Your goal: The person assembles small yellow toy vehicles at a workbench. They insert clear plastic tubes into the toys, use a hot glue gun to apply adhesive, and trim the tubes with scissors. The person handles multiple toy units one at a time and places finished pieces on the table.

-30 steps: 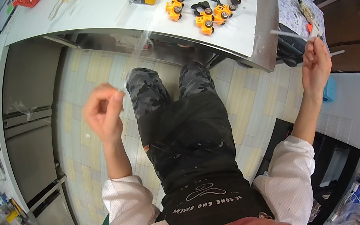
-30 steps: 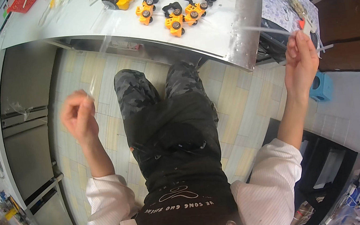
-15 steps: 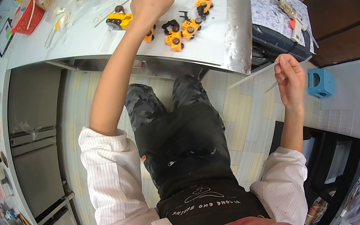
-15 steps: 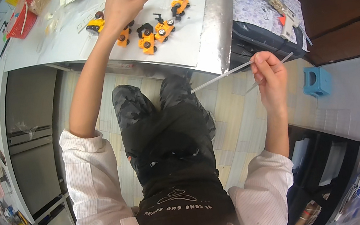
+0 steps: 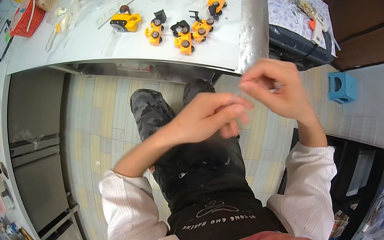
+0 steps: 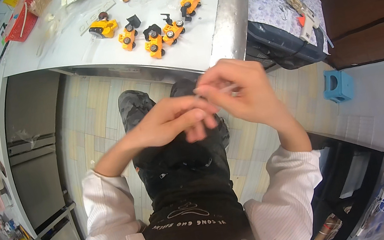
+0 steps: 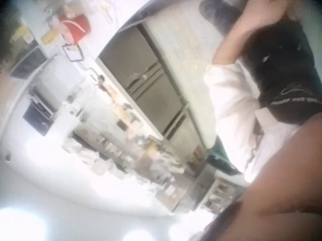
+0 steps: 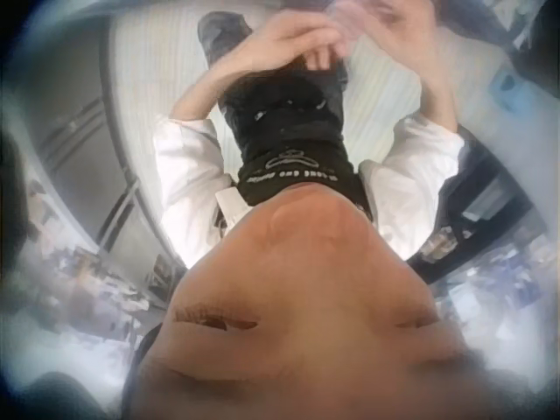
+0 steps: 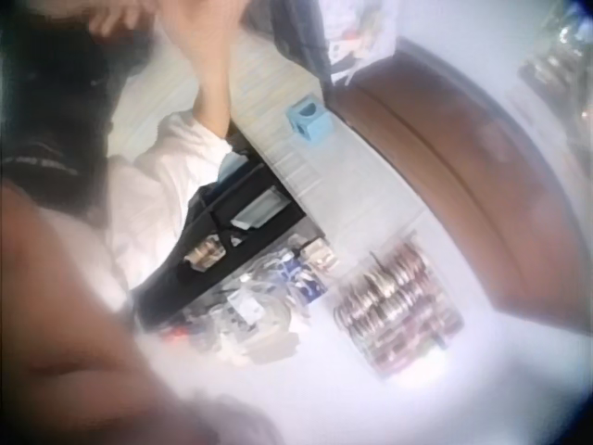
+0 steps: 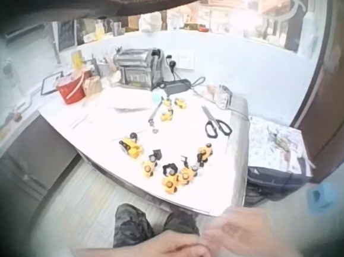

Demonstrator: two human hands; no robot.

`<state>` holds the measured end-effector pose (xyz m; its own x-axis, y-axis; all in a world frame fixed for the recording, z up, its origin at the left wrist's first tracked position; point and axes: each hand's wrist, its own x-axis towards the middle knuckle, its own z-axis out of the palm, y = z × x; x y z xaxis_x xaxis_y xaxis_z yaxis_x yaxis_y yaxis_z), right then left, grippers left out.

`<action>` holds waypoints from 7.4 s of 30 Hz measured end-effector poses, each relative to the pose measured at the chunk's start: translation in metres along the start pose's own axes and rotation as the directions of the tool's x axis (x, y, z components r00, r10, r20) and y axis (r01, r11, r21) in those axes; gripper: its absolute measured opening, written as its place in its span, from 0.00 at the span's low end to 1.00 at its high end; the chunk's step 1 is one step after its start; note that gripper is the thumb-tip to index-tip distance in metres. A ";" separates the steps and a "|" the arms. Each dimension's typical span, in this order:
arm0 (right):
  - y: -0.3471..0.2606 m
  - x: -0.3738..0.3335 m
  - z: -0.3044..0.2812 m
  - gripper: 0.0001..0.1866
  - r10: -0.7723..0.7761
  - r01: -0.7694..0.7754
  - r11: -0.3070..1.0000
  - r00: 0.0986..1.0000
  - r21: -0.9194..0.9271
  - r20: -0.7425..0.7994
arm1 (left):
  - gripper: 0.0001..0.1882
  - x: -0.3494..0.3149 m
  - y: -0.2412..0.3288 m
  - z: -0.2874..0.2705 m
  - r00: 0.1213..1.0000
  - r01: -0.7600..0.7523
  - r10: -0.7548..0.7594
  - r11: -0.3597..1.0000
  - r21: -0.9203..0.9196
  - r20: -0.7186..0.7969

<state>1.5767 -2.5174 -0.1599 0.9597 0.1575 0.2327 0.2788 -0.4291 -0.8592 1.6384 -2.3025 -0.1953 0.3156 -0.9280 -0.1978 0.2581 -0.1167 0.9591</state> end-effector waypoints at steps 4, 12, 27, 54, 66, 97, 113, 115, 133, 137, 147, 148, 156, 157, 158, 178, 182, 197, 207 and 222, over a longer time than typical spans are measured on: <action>0.013 0.050 0.014 0.08 -0.215 0.235 0.940 0.971 -0.247 0.105 | 0.17 -0.045 -0.050 -0.009 0.951 -0.075 0.023 0.985 -0.158 -0.308; 0.115 0.219 -0.075 0.17 -0.143 0.140 0.520 0.987 -0.843 0.076 | 0.16 -0.132 -0.123 -0.008 0.806 -0.094 -0.090 0.956 -0.277 -0.585; 0.119 0.269 -0.053 0.02 -0.031 0.391 0.215 0.919 -0.895 0.394 | 0.15 -0.187 -0.158 -0.018 0.629 -0.223 -0.148 0.906 -0.359 -0.763; 0.049 -0.012 0.161 0.24 0.440 -0.358 0.654 0.897 0.667 0.049 | 0.23 -0.074 -0.106 -0.006 0.964 -0.107 -0.070 0.782 -0.615 -0.256; 0.068 -0.011 0.170 0.24 0.247 -0.244 0.720 0.965 0.650 0.088 | 0.18 -0.081 -0.123 -0.006 0.953 -0.077 -0.070 0.885 -0.459 -0.294; 0.082 -0.027 0.151 0.02 0.266 -0.327 0.751 0.945 0.574 0.189 | 0.08 -0.080 -0.137 -0.006 0.794 -0.049 0.113 0.991 0.123 -0.598; 0.081 -0.029 0.154 0.08 0.341 -0.330 0.836 0.938 0.439 0.055 | 0.06 -0.085 -0.121 -0.019 0.693 0.057 0.422 0.776 0.628 -0.584; 0.081 -0.029 0.153 0.09 0.373 -0.338 0.825 0.928 0.452 0.013 | 0.05 -0.088 -0.119 -0.025 0.661 0.080 0.459 0.744 0.663 -0.594; 0.099 -0.068 0.148 0.06 0.432 -0.321 0.721 0.901 0.614 -0.036 | 0.15 -0.020 0.047 -0.292 0.488 0.481 0.583 0.442 0.757 -0.650; 0.102 -0.081 0.137 0.06 0.480 -0.343 0.707 0.875 0.619 -0.064 | 0.15 -0.022 0.043 -0.277 0.296 0.331 0.773 0.469 0.819 -0.562; 0.094 -0.068 0.128 0.08 0.318 -0.261 0.860 0.946 0.438 -0.060 | 0.13 -0.058 -0.052 -0.032 0.950 0.012 0.122 0.906 0.424 -0.287; 0.092 -0.063 0.127 0.08 0.312 -0.258 0.867 0.948 0.426 -0.062 | 0.12 -0.059 -0.065 -0.030 0.946 0.017 0.107 0.925 0.379 -0.305; 0.096 -0.055 0.141 0.07 0.392 -0.240 0.667 0.918 0.705 -0.058 | 0.14 -0.080 -0.091 -0.037 0.859 -0.254 0.402 0.872 0.418 -0.317; 0.094 -0.054 0.141 0.07 0.399 -0.250 0.653 0.916 0.715 -0.044 | 0.14 -0.081 -0.091 -0.038 0.829 -0.282 0.469 0.821 0.497 -0.304; 0.092 -0.052 0.143 0.06 0.406 -0.261 0.637 0.913 0.725 -0.028 | 0.14 -0.082 -0.089 -0.039 0.797 -0.304 0.532 0.762 0.572 -0.286; 0.071 0.044 0.026 0.06 -0.124 -0.115 0.936 0.774 -0.332 -0.621 | 0.07 -0.109 -0.103 -0.028 0.606 -0.322 0.647 0.731 0.601 -0.462; 0.114 0.094 -0.007 0.13 -0.284 -0.049 0.821 0.829 -0.569 -0.481 | 0.06 -0.108 -0.111 -0.016 0.632 -0.319 0.587 0.793 0.519 -0.507; 0.127 0.105 -0.012 0.07 -0.189 -0.129 0.917 0.691 -0.377 -0.697 | 0.08 -0.112 -0.134 -0.008 0.635 -0.203 0.448 0.883 0.424 -0.629; 0.064 0.043 0.017 0.08 0.383 0.016 0.778 0.780 0.628 -0.494 | 0.06 -0.107 -0.125 -0.011 0.606 -0.222 0.378 0.925 0.307 -0.700; 0.043 -0.014 0.135 0.05 0.304 -0.256 0.799 0.953 0.544 0.001 | 0.18 -0.073 -0.111 -0.003 0.628 -0.449 0.270 0.892 -0.056 -0.729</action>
<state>1.5700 -2.4185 -0.2616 0.9990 0.0204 -0.0399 -0.0418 0.1001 -0.9941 1.5893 -2.2204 -0.2879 0.9341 -0.3567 -0.0127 0.1395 0.3320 0.9329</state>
